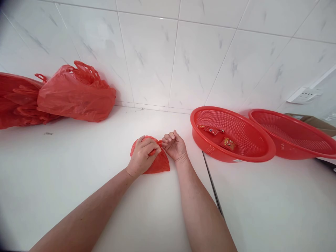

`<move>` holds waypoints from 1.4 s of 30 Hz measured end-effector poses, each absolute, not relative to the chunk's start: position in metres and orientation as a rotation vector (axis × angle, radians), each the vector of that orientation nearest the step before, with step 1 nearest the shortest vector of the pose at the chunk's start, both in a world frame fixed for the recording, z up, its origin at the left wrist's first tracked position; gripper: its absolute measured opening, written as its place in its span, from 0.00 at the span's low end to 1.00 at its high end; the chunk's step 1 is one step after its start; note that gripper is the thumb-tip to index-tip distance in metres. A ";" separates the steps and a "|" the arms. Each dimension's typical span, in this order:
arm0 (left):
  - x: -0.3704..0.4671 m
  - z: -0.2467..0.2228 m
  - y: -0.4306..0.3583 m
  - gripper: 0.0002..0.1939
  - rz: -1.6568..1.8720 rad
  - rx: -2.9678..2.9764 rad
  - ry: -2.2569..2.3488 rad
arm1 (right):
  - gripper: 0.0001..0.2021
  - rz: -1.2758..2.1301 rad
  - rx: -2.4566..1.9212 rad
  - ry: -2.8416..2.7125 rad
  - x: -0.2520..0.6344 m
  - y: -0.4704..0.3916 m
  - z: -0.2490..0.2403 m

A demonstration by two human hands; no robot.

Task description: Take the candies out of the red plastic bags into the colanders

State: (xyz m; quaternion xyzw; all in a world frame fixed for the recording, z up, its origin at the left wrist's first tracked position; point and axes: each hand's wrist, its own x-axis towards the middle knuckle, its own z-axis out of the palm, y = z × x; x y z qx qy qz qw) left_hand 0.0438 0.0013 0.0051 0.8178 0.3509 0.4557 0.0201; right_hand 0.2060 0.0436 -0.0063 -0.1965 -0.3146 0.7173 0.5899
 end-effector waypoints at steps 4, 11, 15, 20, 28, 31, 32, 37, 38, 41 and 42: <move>0.044 0.006 0.001 0.09 1.383 2.543 1.093 | 0.20 1.746 -0.384 -0.638 0.207 0.043 -0.006; 0.044 0.009 -0.001 0.12 1.312 2.582 1.077 | 0.20 1.877 -0.196 -0.538 0.206 0.043 -0.005; 0.044 0.008 0.000 0.11 1.312 2.584 1.072 | 0.20 1.890 -0.175 -0.527 0.206 0.042 -0.004; 0.045 0.009 -0.001 0.05 1.281 2.523 1.033 | 0.20 1.882 -0.187 -0.528 0.206 0.041 -0.004; 0.041 0.009 0.001 0.08 1.303 2.460 1.301 | 0.19 1.872 -0.205 -0.544 0.206 0.044 -0.007; 0.037 0.007 0.005 0.15 1.170 2.458 1.442 | 0.17 1.827 -0.262 -0.536 0.206 0.046 -0.008; 0.036 0.006 0.006 0.18 1.117 2.454 1.482 | 0.15 1.815 -0.279 -0.536 0.207 0.046 -0.008; 0.031 -0.001 0.014 0.25 0.950 2.355 1.605 | 0.13 1.787 -0.302 -0.524 0.209 0.046 -0.009; 0.030 -0.002 0.014 0.24 0.939 2.326 1.617 | 0.13 1.785 -0.306 -0.518 0.209 0.046 -0.009; 0.028 -0.002 0.016 0.16 0.902 2.260 1.639 | 0.14 1.767 -0.328 -0.490 0.209 0.046 -0.009; 0.027 -0.001 0.016 0.13 0.893 2.243 1.641 | 0.15 1.757 -0.339 -0.476 0.209 0.047 -0.009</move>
